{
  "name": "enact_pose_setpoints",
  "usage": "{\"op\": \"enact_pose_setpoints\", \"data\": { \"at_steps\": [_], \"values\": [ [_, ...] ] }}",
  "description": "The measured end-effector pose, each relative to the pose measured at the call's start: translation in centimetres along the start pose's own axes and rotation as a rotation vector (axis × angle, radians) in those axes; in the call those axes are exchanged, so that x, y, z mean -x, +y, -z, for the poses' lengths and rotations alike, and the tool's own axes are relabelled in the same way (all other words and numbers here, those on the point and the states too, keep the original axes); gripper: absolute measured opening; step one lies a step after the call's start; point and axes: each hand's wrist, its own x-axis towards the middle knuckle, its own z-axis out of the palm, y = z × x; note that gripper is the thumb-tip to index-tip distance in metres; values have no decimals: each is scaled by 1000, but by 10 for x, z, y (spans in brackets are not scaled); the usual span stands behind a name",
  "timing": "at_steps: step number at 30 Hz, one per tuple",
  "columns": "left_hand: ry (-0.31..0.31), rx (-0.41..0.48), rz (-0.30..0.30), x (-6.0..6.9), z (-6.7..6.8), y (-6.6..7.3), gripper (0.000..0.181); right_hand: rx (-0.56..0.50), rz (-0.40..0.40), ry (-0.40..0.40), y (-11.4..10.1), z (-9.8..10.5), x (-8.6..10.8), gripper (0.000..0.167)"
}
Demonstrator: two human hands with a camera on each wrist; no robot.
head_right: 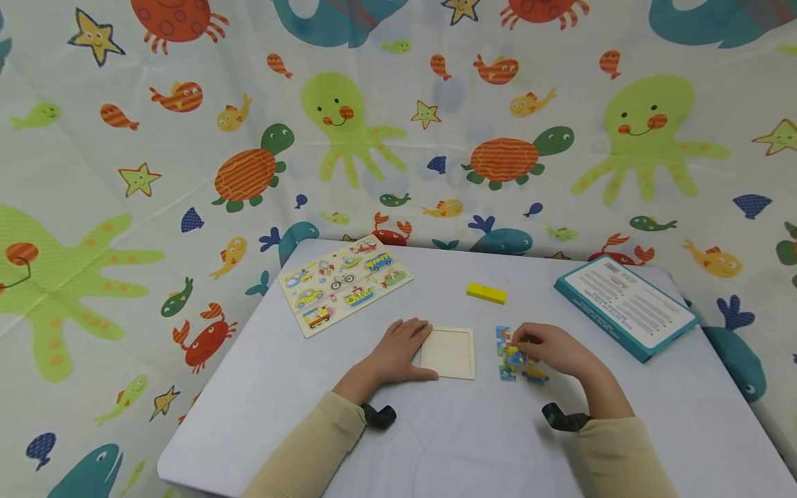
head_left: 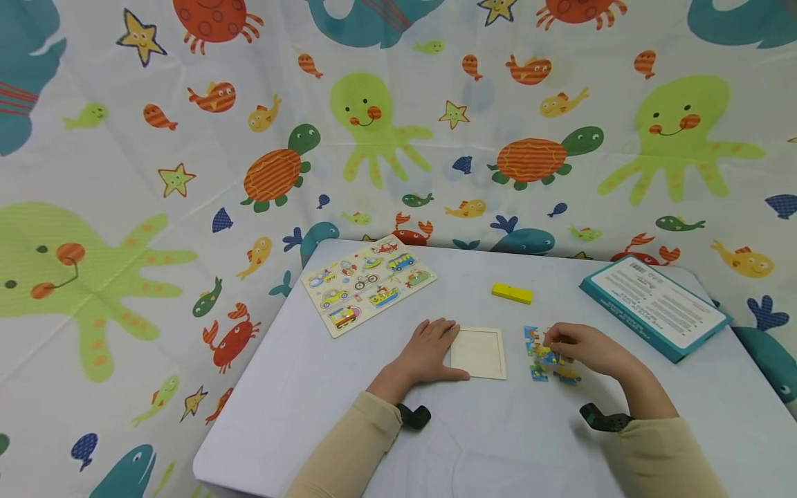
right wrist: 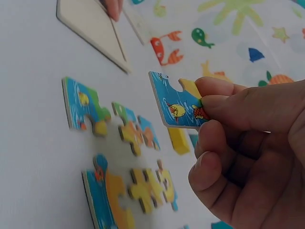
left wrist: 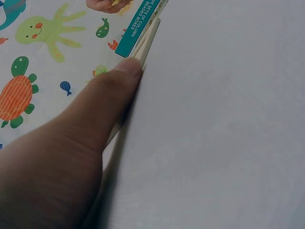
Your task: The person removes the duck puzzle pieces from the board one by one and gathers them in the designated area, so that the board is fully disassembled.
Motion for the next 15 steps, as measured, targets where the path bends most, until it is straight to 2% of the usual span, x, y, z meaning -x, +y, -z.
{"op": "enact_pose_setpoints", "data": {
  "at_steps": [15],
  "values": [
    [-13, 22, 7, 2, 3, 0, 107, -43, -62, 19, 31, 19, 25, 27]
  ]
}}
